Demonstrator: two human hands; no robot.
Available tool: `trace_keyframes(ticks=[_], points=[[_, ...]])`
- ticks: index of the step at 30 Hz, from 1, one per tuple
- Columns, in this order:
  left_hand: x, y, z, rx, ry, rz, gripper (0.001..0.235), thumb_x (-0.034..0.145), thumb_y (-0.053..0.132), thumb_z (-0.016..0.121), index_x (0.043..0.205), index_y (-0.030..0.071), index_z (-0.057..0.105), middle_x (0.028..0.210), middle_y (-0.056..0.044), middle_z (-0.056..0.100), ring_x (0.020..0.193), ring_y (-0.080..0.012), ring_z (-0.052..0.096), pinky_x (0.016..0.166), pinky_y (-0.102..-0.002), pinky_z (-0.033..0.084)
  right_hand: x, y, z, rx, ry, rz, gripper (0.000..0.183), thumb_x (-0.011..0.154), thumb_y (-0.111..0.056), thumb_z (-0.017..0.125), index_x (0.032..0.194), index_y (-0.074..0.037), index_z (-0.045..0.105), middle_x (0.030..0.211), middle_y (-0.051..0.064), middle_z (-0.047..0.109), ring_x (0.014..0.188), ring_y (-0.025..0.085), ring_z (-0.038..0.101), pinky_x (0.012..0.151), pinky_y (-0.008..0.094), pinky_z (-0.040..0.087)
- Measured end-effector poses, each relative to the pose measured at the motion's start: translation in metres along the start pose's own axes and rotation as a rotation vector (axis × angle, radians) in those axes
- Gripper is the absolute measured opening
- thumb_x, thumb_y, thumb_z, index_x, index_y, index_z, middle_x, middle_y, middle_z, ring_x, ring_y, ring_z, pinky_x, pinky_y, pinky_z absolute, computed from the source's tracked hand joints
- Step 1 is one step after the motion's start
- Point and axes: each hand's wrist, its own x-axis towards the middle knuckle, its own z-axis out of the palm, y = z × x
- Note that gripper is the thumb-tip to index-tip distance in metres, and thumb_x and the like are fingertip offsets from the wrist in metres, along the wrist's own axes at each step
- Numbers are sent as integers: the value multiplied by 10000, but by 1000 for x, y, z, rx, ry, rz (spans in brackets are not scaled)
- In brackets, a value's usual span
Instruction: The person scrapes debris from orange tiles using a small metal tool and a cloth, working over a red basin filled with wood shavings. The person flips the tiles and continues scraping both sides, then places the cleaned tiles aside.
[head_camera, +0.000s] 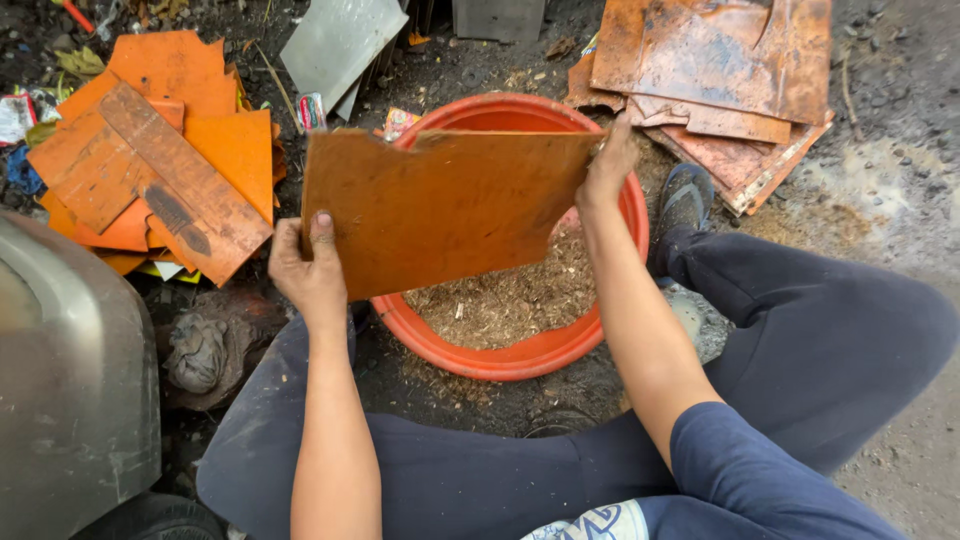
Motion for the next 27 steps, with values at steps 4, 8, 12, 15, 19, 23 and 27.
trace_keyframes(ticks=[4, 8, 12, 15, 19, 23, 27], points=[[-3, -52, 27, -10, -148, -74, 250, 1104, 266, 642, 1083, 17, 625, 970, -21, 690, 882, -88, 611, 822, -260, 513, 53, -44, 4, 137, -33, 30, 496, 1107, -416, 532, 811, -19, 524, 705, -31, 439, 682, 111, 392, 606, 358, 348], [-4, -30, 36, 37, -160, -172, 426, 947, 265, 766, 1220, -2, 578, 1125, -112, 663, 1022, -195, 642, 911, -339, 521, 39, -113, 11, -78, -103, -245, 508, 1119, -322, 478, 708, -24, 495, 600, 16, 429, 553, 150, 385, 548, 386, 297], [-4, 42, 44, 334, -227, 414, 721, 758, 213, 920, 1342, -19, 566, 1276, -255, 649, 1188, -390, 626, 1032, -458, 486, -7, -186, 23, -166, -181, -825, 432, 1143, -239, 472, 785, -31, 599, 698, 93, 578, 615, 221, 571, 573, 395, 448], [-19, 79, 74, 153, -473, 414, 598, 778, 95, 860, 1315, 19, 610, 1237, -218, 694, 1160, -350, 666, 1024, -439, 525, -51, -226, 37, -136, -366, -870, 392, 1050, -163, 526, 680, -45, 578, 606, 99, 571, 514, 238, 549, 498, 398, 437], [-26, 75, 80, 26, -538, -189, 468, 889, -80, 618, 1293, 124, 734, 972, -124, 786, 833, -251, 728, 735, -377, 584, -93, -255, 45, -169, -549, -966, 384, 1109, -273, 508, 835, -29, 620, 800, 128, 655, 684, 258, 622, 627, 392, 488], [-24, 58, 76, -137, -500, 35, 363, 861, -122, 612, 1158, 50, 731, 978, -57, 786, 911, -146, 763, 834, -298, 621, -96, -266, 48, -144, -587, -976, 394, 1117, -275, 440, 833, -74, 625, 799, 111, 655, 717, 261, 624, 773, 421, 470], [-28, 53, 84, -16, -496, 0, 336, 854, -105, 650, 1143, 37, 743, 957, -55, 796, 848, -143, 751, 788, -302, 585, -86, -251, 40, -148, -594, -926, 412, 1123, -259, 404, 815, -70, 603, 783, 116, 634, 737, 289, 597, 906, 448, 438]])
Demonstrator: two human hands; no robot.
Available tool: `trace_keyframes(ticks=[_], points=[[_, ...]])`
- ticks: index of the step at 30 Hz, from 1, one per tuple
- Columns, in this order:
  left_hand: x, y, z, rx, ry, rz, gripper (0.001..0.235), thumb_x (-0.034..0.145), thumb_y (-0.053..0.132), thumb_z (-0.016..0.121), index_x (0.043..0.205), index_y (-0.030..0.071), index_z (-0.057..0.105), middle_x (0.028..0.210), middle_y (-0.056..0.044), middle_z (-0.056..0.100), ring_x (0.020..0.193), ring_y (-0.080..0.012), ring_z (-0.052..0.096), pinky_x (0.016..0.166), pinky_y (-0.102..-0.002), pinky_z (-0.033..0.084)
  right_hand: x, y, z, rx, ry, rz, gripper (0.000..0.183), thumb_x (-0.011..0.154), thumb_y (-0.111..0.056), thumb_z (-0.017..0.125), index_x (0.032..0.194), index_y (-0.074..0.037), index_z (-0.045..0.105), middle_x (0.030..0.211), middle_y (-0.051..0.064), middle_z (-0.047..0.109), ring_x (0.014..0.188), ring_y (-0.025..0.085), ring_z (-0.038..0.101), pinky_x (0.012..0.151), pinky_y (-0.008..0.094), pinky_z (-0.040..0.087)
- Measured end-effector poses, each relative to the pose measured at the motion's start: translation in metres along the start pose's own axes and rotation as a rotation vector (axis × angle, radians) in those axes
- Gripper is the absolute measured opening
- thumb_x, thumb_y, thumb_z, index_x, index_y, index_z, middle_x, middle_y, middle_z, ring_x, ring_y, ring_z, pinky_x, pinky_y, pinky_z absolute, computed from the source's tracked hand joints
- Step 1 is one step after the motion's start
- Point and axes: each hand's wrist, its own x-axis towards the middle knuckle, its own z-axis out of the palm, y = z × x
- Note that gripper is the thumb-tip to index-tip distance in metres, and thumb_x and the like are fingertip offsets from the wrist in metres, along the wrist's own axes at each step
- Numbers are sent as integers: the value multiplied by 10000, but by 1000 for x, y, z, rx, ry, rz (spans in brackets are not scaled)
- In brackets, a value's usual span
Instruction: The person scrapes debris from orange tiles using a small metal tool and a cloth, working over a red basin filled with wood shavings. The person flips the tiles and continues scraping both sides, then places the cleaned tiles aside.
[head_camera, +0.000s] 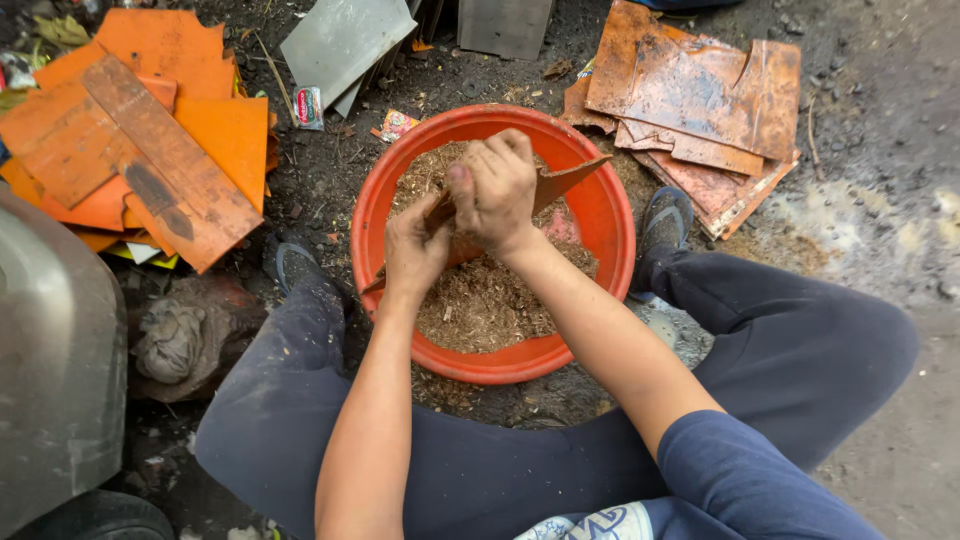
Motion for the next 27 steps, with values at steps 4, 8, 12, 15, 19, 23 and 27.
trace_keyframes(ticks=[4, 8, 12, 15, 19, 23, 27], points=[[9, 5, -4, -217, 37, 123, 331, 892, -56, 653, 1200, 36, 727, 1083, -61, 800, 980, -128, 768, 898, -280, 591, -12, 33, 1, -31, 8, 204, 399, 1121, -254, 404, 845, -42, 599, 785, 137, 592, 778, 311, 562, 930, 434, 399], [7, 2, -8, -134, 36, 102, 338, 876, -28, 705, 1198, 63, 753, 1064, -66, 810, 946, -138, 769, 871, -284, 586, -47, 66, -6, -41, -13, 282, 404, 1102, -244, 407, 793, -53, 584, 782, 141, 568, 837, 314, 553, 998, 463, 390], [13, -1, -2, -122, 10, 65, 343, 883, -45, 676, 1195, 71, 757, 1059, -53, 812, 951, -121, 774, 866, -280, 604, -68, 89, -26, -71, -81, 317, 359, 1105, -230, 436, 881, -37, 641, 918, 141, 642, 1007, 310, 572, 1101, 485, 337], [14, -2, -5, -140, 3, 19, 320, 888, -15, 722, 1195, 70, 749, 1040, -46, 806, 921, -110, 756, 840, -275, 603, -73, 92, -33, -205, -91, 209, 329, 1087, -219, 455, 916, -60, 686, 1088, 86, 717, 1156, 305, 557, 1151, 516, 237], [16, 0, -4, -180, 3, 72, 324, 887, -38, 696, 1196, 47, 740, 1065, -52, 804, 973, -105, 760, 873, -275, 606, -74, 108, -51, -312, -143, 101, 309, 1095, -216, 483, 914, -73, 689, 1240, 42, 729, 1291, 303, 521, 1199, 524, 184], [20, 5, -1, -120, -25, 35, 265, 904, 3, 745, 1166, 39, 751, 1042, -48, 807, 937, -108, 758, 845, -283, 598, -67, 131, -75, -297, -216, 174, 326, 1107, -218, 470, 929, -68, 699, 1236, 41, 736, 1263, 290, 559, 1161, 478, 267], [25, 4, -6, -175, -10, 23, 303, 894, -5, 724, 1195, 28, 739, 1066, -44, 797, 967, -104, 752, 881, -289, 591, -58, 125, -67, -128, -213, 294, 323, 1120, -202, 449, 1057, -54, 729, 1240, 61, 727, 1231, 287, 579, 1144, 440, 336]])
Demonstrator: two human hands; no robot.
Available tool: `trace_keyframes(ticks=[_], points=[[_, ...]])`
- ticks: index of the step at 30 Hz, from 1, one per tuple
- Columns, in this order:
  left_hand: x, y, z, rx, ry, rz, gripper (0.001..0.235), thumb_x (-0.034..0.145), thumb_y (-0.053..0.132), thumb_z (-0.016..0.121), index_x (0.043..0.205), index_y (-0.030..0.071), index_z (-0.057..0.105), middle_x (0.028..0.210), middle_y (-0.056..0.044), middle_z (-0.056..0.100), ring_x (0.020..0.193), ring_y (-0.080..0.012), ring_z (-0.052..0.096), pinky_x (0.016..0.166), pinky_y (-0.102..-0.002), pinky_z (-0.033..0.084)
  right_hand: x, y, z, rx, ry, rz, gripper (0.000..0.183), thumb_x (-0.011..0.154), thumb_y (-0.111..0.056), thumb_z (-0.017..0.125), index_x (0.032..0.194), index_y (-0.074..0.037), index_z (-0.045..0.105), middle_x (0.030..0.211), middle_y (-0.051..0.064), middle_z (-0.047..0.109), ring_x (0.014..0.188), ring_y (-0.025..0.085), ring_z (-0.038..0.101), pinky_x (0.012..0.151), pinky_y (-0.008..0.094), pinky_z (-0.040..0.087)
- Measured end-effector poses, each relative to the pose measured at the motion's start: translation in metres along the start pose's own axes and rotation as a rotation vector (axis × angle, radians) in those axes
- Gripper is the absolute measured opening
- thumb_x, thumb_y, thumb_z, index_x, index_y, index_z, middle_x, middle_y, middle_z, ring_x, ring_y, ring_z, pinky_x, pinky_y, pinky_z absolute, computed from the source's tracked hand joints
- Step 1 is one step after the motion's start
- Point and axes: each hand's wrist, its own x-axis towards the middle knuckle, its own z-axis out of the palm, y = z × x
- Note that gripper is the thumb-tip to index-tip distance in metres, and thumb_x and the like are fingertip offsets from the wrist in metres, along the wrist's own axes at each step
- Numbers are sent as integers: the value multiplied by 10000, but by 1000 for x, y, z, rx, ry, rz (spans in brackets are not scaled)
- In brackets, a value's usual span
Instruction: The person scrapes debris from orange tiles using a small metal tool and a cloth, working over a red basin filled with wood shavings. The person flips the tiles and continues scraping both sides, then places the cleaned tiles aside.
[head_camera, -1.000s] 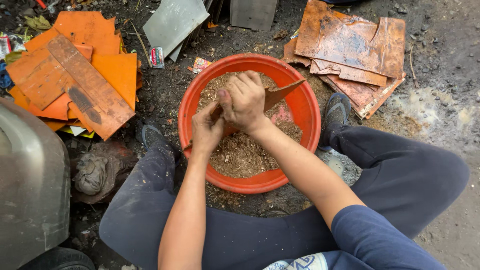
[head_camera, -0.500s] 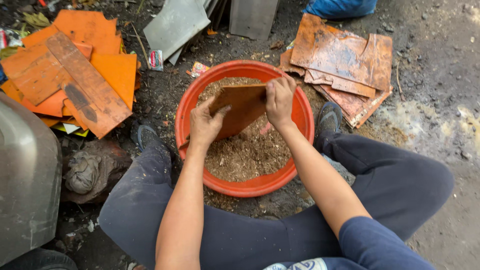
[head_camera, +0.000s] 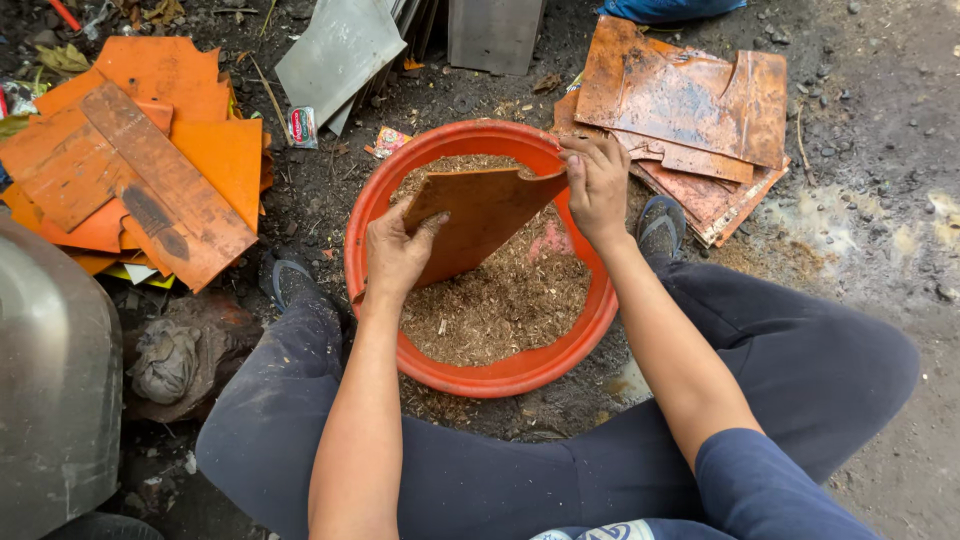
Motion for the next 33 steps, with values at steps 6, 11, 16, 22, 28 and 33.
trace_keyframes(ticks=[6, 11, 16, 22, 28, 33], points=[[0, -2, -1, -3, 45, -19, 295, 904, -11, 728, 1196, 19, 742, 1067, -53, 804, 966, -111, 741, 881, -286, 582, -13, -36, 23, 8, -42, -83, 245, 1059, -148, 528, 1237, -41, 658, 1275, 103, 663, 1289, 293, 570, 1220, 495, 291], [-2, -7, -3, -47, 46, 34, 326, 904, -12, 743, 1227, -7, 700, 1117, -61, 782, 993, -105, 723, 894, -281, 567, -32, 8, 16, -376, 20, -103, 531, 979, -19, 521, 1504, -83, 559, 1501, 118, 582, 1418, 318, 497, 1223, 485, 275], [0, -3, 3, -118, 100, 3, 306, 927, 24, 750, 1228, -22, 718, 1120, -71, 791, 989, -104, 716, 898, -281, 575, -104, 53, 68, -178, 15, 259, 577, 980, -89, 599, 1535, -58, 445, 1487, 211, 507, 1372, 378, 488, 1160, 520, 374], [-8, 10, -24, -164, 371, 93, 273, 965, 108, 811, 1171, -34, 703, 1105, -77, 772, 970, -136, 693, 931, -304, 554, -199, 35, 164, 658, -393, 832, 858, 828, -279, 771, 1514, -24, 324, 1420, 186, 462, 1258, 321, 541, 999, 453, 496], [11, 24, -50, -508, 616, 156, 387, 969, 103, 790, 1303, 1, 625, 1215, -58, 696, 1068, -153, 658, 994, -312, 529, -154, 27, 117, 1523, -560, 1134, 658, 864, -316, 774, 1386, -14, 511, 1376, 154, 632, 1282, 267, 628, 1072, 540, 526], [8, 7, -45, -738, 739, -38, 450, 944, 92, 772, 1341, -23, 593, 1281, -121, 674, 1102, -218, 679, 967, -367, 576, -137, 2, 89, 1765, -254, 1143, 543, 905, -166, 725, 1403, -104, 518, 1301, 58, 673, 1223, 214, 647, 1102, 555, 492]])
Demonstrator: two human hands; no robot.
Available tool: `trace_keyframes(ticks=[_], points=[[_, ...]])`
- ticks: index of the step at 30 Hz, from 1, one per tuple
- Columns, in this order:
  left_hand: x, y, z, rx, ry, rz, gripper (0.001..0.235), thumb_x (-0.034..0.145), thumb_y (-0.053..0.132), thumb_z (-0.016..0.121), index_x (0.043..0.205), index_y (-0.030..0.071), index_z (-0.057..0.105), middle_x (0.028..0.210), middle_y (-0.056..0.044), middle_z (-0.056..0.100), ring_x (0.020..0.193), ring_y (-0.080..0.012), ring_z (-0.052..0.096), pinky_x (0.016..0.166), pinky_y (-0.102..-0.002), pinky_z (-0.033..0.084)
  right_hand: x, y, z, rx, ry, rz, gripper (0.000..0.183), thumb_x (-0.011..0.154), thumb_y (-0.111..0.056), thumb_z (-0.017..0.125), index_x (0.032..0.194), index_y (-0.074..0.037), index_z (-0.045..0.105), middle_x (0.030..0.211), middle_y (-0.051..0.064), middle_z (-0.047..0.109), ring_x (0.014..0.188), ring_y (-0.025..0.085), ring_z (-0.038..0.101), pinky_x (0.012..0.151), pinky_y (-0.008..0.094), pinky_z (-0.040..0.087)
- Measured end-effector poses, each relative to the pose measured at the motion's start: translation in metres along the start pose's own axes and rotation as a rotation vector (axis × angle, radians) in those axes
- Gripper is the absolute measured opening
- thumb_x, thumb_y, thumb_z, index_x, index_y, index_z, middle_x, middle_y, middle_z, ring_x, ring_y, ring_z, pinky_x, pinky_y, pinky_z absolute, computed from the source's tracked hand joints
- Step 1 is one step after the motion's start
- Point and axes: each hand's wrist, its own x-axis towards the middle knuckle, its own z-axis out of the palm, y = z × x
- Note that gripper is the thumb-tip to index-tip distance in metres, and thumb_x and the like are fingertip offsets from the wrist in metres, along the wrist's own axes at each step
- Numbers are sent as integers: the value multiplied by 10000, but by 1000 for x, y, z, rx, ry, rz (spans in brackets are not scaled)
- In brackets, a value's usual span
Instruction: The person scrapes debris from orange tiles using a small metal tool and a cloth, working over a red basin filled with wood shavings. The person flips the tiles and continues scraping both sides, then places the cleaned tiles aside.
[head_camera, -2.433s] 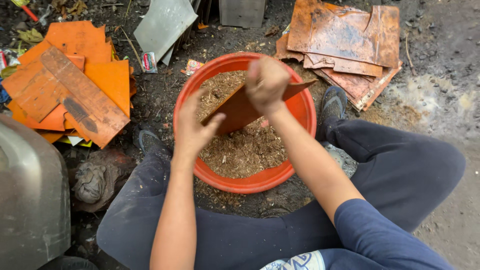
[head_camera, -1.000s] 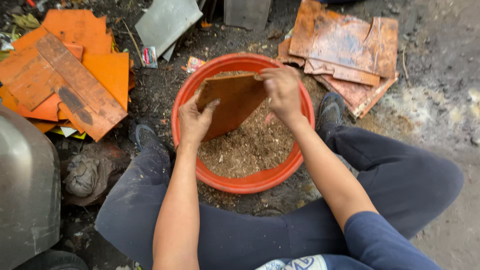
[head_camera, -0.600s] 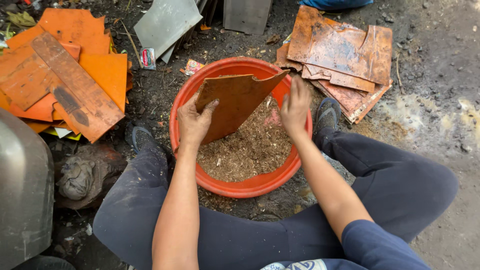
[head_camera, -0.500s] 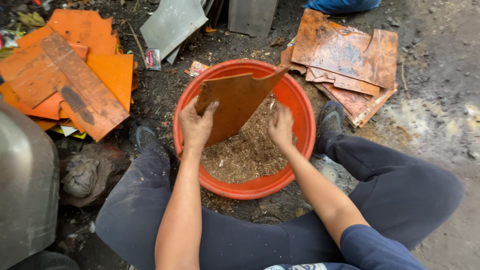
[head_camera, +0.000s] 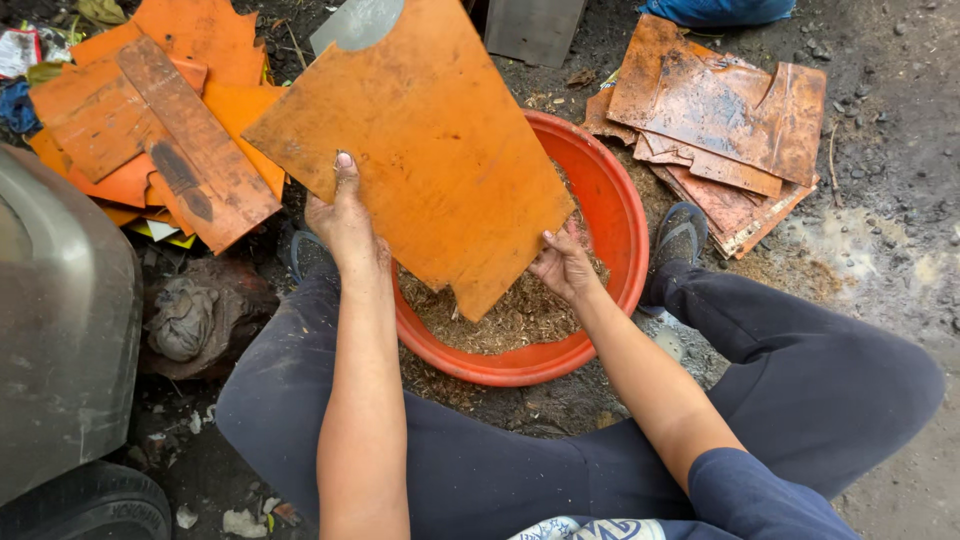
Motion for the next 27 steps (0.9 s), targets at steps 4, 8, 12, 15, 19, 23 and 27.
trace_keyframes(ticks=[4, 8, 12, 15, 19, 23, 27], points=[[14, -17, -20, -25, 70, -180, 464, 915, 115, 731, 1331, -7, 565, 1287, -155, 658, 1123, -267, 696, 922, -412, 632, 11, 5, 3, 107, 211, -108, 592, 914, -7, 654, 1382, -234, 372, 1354, 71, 670, 1290, 223, 627, 1206, 520, 459], [27, -42, -47, 243, -12, -292, 651, 984, 221, 682, 1499, -14, 362, 1477, -205, 500, 1319, -320, 549, 1078, -471, 474, 18, 15, -21, 98, 175, -172, 607, 935, -16, 610, 1490, -131, 393, 1346, 82, 651, 1244, 262, 644, 1135, 524, 473], [14, -82, -63, 1289, -218, -610, 1175, 876, 514, 817, 1589, -45, 70, 1610, -308, 307, 1474, -400, 367, 1216, -476, 327, 25, 22, -51, 56, 361, -158, 570, 924, -42, 570, 1466, -116, 411, 1356, 99, 644, 1265, 286, 635, 1122, 518, 484], [0, -116, -78, 1897, -292, -420, 1124, 808, 464, 848, 1527, 16, 109, 1629, -361, 137, 1460, -511, 267, 1093, -653, 310, 20, 34, -74, 82, 455, -90, 535, 934, -76, 589, 1446, -25, 444, 1370, 157, 643, 1293, 319, 619, 1155, 509, 469], [0, -134, -97, 1509, -357, -503, 880, 838, 447, 798, 1446, -87, 453, 1410, -313, 590, 1317, -393, 588, 1107, -417, 486, 5, 44, -87, 123, 389, -19, 560, 950, -112, 637, 1438, 71, 430, 1358, 229, 626, 1279, 362, 605, 1149, 513, 449], [4, -126, -92, 1259, -185, -691, 709, 873, 432, 730, 1407, 18, 513, 1355, -200, 619, 1188, -326, 632, 913, -425, 537, 18, 23, -78, 54, 295, -57, 579, 841, 17, 682, 1384, 40, 484, 1337, 184, 646, 1278, 331, 620, 1142, 509, 469], [2, -118, -80, 1060, -169, -714, 615, 911, 405, 691, 1345, -31, 699, 1252, -264, 768, 1057, -465, 722, 730, -453, 527, 12, 9, -77, 19, 159, -167, 538, 857, 22, 709, 1367, 27, 536, 1341, 166, 642, 1282, 329, 608, 1154, 497, 474]])
